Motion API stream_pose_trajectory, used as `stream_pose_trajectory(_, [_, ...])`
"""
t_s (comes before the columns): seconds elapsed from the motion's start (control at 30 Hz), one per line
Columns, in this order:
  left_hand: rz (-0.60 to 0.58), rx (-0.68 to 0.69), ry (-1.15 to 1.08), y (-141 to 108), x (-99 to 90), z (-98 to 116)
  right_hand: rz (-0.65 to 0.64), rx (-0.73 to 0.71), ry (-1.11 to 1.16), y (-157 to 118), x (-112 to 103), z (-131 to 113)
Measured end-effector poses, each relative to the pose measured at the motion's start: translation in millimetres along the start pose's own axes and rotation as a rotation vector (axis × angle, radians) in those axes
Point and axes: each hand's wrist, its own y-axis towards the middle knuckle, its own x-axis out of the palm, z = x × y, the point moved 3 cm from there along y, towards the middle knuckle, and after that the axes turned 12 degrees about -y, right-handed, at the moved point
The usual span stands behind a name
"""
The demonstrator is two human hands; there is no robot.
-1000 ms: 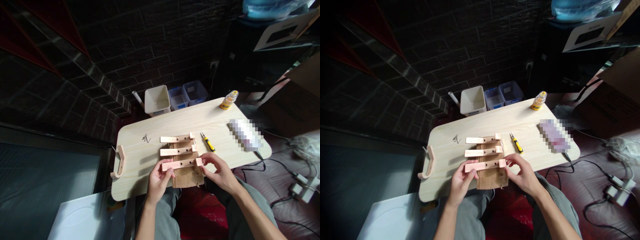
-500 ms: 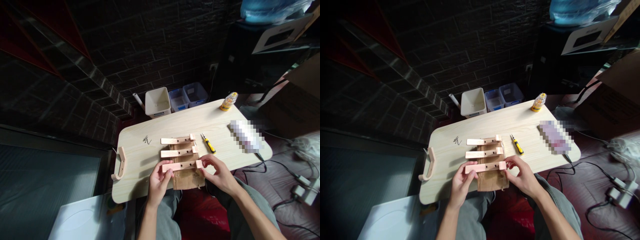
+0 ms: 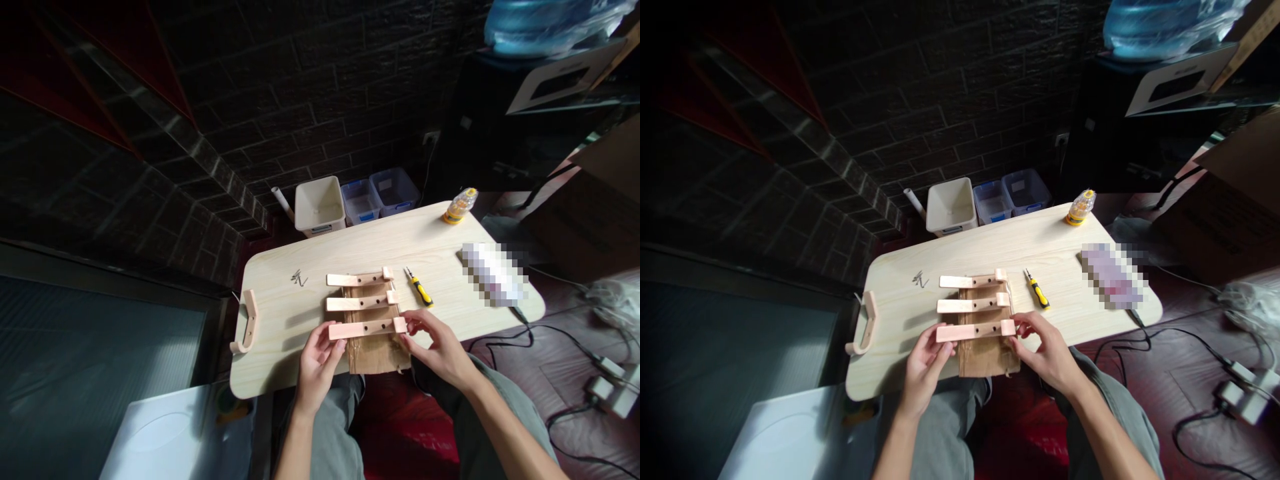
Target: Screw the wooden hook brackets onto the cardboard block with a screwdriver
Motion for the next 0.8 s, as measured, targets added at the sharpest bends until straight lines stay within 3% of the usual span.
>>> stream_pose_trajectory(0.33, [-0.026, -0.008, -0.010, 1, 5.3, -3, 0.014, 0.023, -0.018, 0, 3, -2])
stream_pose_trajectory(0.47, [-0.053, 0.042, 0.006, -1, -4.6, -1, 0.026, 0.033, 0.005, -3, 1, 0])
stream_pose_trajectory(0.53, [-0.056, 0.072, 0.078, -2, -21.1, 5, 0.043, 0.038, 0.011, -6, 0, 1])
stream_pose_trajectory(0.6, [0.024, 0.136, 0.227, -1, -48.9, 16, 0.061, 0.050, 0.013, -9, -2, 2])
stream_pose_trajectory(0.73, [0.375, 0.429, 0.631, 5, -117.3, 52, 0.099, 0.080, 0.017, -15, -4, 3])
stream_pose_trajectory(0.8, [0.546, 0.406, 0.787, 10, -144.9, 62, 0.124, 0.095, 0.021, -18, -4, 3])
